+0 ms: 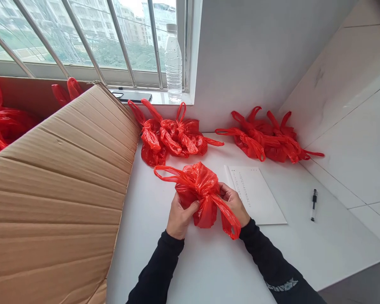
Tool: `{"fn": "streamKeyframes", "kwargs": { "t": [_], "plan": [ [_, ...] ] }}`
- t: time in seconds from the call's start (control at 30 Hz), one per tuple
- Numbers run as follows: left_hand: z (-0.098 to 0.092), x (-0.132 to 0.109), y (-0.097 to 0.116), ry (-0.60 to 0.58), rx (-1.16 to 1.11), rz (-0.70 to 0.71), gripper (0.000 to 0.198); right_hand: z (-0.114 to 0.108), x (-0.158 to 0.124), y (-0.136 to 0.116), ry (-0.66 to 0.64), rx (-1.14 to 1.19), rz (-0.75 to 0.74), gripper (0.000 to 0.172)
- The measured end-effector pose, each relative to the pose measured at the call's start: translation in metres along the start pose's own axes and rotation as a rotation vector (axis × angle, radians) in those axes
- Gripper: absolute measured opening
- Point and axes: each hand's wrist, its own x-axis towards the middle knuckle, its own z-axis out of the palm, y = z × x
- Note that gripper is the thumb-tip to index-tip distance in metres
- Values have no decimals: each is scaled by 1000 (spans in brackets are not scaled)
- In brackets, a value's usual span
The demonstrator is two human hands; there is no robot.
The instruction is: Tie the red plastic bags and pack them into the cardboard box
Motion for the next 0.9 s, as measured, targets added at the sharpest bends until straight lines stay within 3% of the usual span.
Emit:
{"fn": "streamKeyframes", "kwargs": {
  "t": [0.1,0.27,0.57,0.73,0.83,0.9],
  "plan": [
    [2,1,-1,37,-41,33,44,1,-1,1,-48,-4,-14,43],
    [-1,4,-5,155,-100,68,38,3,-1,5,-146,-61,11,66],
    [-6,7,-12,160,-3,49,37,2,-1,5,-30,-93,-2,47],
    [3,3,-3,36,90,52,45,-1,0,4,34,-63,1,42],
    [6,2,-1,55,40,54,44,1,-1,0,-5,-46,-18,40],
    [6,3,-2,92,-13,45,42,5,-2,-2,-69,-28,-25,48]
  ]
}}
